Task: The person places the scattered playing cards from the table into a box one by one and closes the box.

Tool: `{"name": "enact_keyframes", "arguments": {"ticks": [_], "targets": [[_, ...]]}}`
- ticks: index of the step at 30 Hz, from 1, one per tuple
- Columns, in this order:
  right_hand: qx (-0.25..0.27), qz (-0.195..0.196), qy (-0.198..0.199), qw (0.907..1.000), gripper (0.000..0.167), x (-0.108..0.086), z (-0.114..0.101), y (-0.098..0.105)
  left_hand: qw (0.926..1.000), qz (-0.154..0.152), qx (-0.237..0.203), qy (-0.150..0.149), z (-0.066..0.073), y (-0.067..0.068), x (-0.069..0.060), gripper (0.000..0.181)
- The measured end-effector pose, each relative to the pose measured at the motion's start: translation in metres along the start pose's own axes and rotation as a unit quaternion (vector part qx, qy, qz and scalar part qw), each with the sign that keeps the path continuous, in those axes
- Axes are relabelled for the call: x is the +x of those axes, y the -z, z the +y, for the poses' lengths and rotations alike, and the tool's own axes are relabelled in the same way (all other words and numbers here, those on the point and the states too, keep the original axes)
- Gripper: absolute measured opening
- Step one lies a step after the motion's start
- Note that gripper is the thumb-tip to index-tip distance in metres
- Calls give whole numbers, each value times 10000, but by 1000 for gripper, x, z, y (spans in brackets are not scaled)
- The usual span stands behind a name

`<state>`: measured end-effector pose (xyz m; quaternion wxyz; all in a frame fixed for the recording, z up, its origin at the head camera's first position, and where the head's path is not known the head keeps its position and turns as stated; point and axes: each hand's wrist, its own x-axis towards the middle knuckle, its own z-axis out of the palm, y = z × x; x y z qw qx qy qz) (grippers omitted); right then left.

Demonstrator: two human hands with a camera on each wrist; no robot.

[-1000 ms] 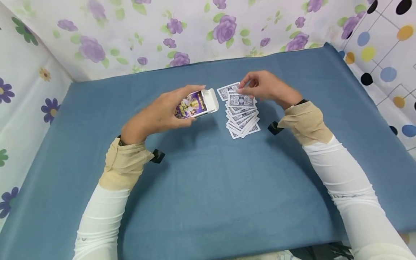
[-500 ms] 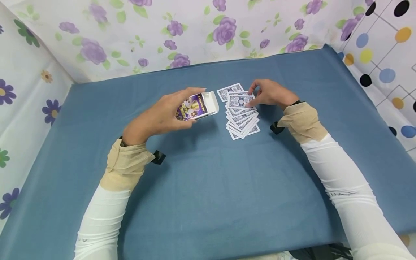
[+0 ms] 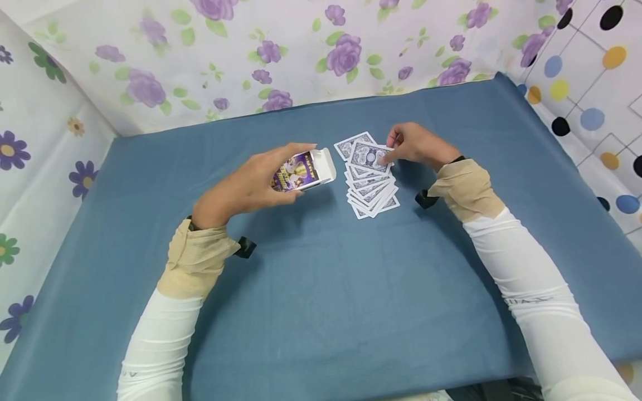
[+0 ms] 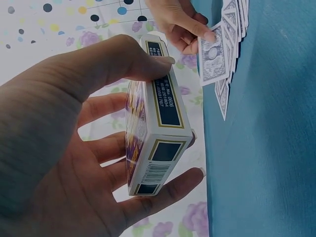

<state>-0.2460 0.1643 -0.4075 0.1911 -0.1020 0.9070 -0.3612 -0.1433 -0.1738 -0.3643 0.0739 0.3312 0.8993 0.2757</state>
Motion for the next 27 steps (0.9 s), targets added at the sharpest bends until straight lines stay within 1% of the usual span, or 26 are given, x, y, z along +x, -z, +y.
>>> {"name": "enact_keyframes", "arguments": {"ticks": [4, 7, 10, 14, 18, 21, 27], "targets": [[15, -15, 351, 9994, 33, 1, -2, 3, 10000, 30, 14, -50, -1, 0, 0, 78], [198, -85, 586, 9980, 27, 0, -2, 2, 10000, 37, 57, -53, -2, 0, -1, 78], [427, -48, 676, 9968, 24, -1, -2, 2, 10000, 34, 49, -9, -3, -1, -2, 78], [545, 162, 764, 9955, 24, -3, -3, 4, 10000, 11, 8, 81, -4, -1, -1, 78], [694, 330, 900, 9930, 24, -4, -6, 6, 10000, 26, -25, 46, -5, 0, 1, 79], [820, 372, 1015, 9908, 24, -3, -8, 7, 10000, 31, -36, 35, -5, 1, 2, 80], [985, 370, 1094, 9884, 22, -6, -11, 7, 9998, -56, -82, 148, -6, 0, 1, 81]]}}
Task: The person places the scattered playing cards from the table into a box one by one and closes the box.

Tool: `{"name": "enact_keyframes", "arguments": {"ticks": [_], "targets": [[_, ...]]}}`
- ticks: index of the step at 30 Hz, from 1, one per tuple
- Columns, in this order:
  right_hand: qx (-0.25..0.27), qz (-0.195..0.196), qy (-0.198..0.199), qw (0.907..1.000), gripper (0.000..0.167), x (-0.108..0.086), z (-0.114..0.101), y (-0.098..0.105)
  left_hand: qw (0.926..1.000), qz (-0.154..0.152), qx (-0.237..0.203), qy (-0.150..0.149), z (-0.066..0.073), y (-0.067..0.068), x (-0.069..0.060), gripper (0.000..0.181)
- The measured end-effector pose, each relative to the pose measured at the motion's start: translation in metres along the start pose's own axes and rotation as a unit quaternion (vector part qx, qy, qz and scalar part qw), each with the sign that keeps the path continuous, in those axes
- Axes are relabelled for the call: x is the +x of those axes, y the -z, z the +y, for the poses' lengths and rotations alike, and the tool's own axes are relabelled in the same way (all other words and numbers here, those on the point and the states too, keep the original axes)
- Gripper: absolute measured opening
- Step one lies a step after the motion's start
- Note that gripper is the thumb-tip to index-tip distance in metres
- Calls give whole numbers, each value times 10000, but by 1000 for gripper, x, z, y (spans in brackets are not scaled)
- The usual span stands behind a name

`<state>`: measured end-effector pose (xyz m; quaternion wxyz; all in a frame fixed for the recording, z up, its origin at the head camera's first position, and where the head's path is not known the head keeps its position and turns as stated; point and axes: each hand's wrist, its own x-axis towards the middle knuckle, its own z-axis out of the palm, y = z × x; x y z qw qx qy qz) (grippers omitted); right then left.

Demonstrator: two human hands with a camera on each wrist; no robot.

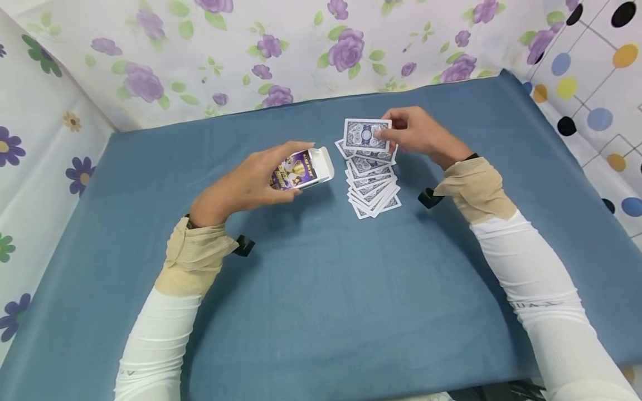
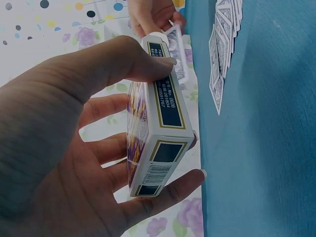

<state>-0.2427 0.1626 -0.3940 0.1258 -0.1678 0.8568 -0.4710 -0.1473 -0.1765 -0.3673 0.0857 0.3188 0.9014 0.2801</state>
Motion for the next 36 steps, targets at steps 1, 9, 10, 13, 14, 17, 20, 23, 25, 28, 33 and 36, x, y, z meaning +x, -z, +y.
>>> {"name": "enact_keyframes", "arguments": {"ticks": [1, 9, 10, 13, 14, 17, 20, 23, 25, 28, 33, 36], "targets": [[35, -11, 31, 10000, 23, -1, -1, 0, 10000, -2, -7, 0, 0, 0, 0, 81], [522, -236, 259, 9980, 24, -10, -22, 1, 10000, 52, 27, -50, -1, 1, 1, 80], [525, -255, 274, 9979, 25, -11, -24, 0, 10000, 41, 36, -47, -2, 0, 1, 80], [481, -309, 334, 9978, 27, -14, -28, -2, 10000, -6, 31, 15, -3, -1, 0, 81], [488, -323, 352, 9977, 27, -15, -29, -2, 10000, -21, 26, 45, -3, -1, 0, 81], [532, -385, 393, 9971, 26, -17, -31, -3, 10000, -33, -14, 85, -3, -2, 1, 81], [547, -403, 457, 9966, 26, -18, -33, -4, 10000, 7, -38, 56, -3, -2, 1, 80], [499, -390, 523, 9966, 24, -19, -36, -4, 10000, 26, -40, 41, -3, -1, 1, 81], [487, -405, 551, 9965, 24, -21, -37, -4, 10000, 0, -33, 91, -2, -2, 1, 82], [473, -419, 619, 9961, 24, -23, -40, -4, 9998, 13, -51, 170, -3, -2, 1, 84], [467, -426, 780, 9949, 24, -26, -45, -5, 9997, 126, -9, 231, -3, -2, 1, 81], [516, -446, 786, 9946, 23, -26, -44, -8, 9996, 115, 33, 243, -3, -3, 0, 78]]}}
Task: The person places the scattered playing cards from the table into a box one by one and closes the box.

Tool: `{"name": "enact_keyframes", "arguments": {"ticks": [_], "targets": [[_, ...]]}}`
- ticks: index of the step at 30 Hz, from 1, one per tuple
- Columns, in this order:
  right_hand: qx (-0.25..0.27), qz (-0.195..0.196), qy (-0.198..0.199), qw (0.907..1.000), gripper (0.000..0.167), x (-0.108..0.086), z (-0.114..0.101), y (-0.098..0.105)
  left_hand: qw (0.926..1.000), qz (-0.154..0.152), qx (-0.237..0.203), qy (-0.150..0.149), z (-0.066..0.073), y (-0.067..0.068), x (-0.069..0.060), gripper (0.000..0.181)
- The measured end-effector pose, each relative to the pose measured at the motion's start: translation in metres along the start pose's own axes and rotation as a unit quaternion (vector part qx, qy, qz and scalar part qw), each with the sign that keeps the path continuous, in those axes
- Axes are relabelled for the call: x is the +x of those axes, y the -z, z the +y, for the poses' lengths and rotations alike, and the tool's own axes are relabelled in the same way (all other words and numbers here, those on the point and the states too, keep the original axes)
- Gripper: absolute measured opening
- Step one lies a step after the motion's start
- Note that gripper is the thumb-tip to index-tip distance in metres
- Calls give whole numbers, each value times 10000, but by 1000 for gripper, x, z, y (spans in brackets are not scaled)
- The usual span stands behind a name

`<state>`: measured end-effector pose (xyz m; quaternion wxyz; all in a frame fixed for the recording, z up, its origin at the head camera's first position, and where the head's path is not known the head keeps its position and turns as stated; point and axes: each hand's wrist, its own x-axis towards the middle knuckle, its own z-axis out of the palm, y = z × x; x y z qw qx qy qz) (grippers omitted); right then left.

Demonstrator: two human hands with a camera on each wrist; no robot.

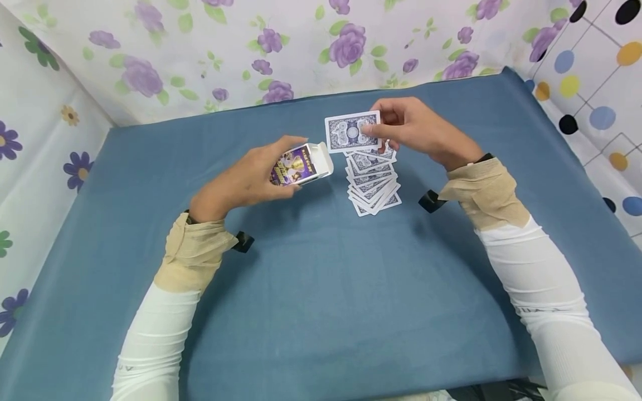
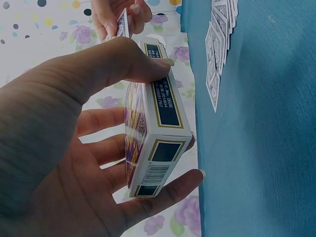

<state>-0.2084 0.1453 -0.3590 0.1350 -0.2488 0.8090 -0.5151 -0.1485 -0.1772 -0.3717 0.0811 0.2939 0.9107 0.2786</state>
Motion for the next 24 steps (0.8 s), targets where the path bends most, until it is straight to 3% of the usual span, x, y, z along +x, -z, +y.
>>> {"name": "enact_keyframes", "arguments": {"ticks": [13, 24], "targets": [[-165, -251, 216, 9993, 19, 2, -1, -9, 9999, 21, 39, -94, 2, 2, 1, 76], [-354, -446, 68, 9984, 19, 0, -2, -14, 9999, -12, -73, -112, 4, 3, -1, 77]]}}
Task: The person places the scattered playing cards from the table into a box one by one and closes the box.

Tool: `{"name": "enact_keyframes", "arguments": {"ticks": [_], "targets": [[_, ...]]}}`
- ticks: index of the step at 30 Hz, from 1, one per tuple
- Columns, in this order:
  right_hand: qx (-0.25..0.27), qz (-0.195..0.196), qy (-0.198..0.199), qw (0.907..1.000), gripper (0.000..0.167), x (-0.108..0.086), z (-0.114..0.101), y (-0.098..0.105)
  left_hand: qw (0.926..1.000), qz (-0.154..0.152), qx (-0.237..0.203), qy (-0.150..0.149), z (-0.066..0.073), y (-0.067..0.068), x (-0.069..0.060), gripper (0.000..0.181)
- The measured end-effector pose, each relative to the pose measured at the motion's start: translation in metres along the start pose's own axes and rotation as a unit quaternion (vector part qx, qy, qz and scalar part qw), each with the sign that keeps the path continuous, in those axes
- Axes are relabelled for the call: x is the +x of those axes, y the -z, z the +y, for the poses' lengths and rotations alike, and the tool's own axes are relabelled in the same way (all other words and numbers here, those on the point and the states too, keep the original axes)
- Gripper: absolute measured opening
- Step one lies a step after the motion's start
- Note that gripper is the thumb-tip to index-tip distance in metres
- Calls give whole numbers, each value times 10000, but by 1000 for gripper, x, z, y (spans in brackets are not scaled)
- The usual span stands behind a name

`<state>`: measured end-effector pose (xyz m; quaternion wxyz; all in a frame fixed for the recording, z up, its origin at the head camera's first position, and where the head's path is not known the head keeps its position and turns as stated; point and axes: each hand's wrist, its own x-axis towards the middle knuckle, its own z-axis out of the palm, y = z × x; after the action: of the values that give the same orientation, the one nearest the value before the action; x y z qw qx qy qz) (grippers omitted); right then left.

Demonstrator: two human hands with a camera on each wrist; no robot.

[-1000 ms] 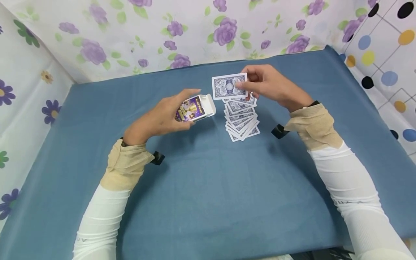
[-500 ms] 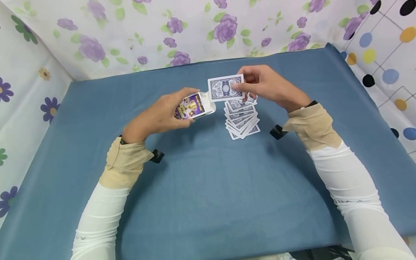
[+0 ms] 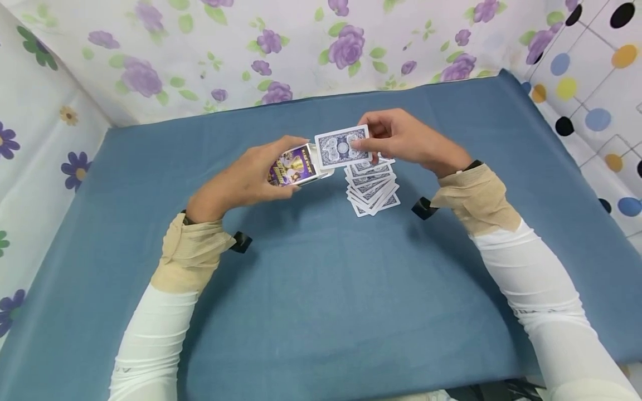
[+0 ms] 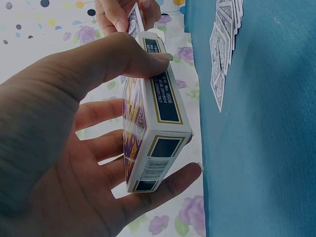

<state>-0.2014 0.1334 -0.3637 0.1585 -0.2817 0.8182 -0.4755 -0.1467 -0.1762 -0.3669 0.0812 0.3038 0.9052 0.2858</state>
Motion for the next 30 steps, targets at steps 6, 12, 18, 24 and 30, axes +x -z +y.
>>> {"name": "enact_keyframes", "arguments": {"ticks": [6, 12, 18, 24, 30], "targets": [[29, -241, -221, 9995, 22, 1, -2, -3, 10000, -6, -23, -27, 0, -1, -1, 76], [75, -295, -266, 9992, 23, 0, -4, -3, 10000, 27, -70, -56, 0, -1, 0, 76], [144, -419, -273, 9986, 23, -1, -4, -2, 10000, 15, -57, -53, 0, 0, 0, 77], [368, -556, -407, 9969, 24, -1, -5, -1, 9999, 8, -41, -107, 0, -1, 1, 76], [557, -578, -464, 9957, 26, -1, -2, -2, 9999, 11, -25, -156, 2, -1, 1, 77]]}}
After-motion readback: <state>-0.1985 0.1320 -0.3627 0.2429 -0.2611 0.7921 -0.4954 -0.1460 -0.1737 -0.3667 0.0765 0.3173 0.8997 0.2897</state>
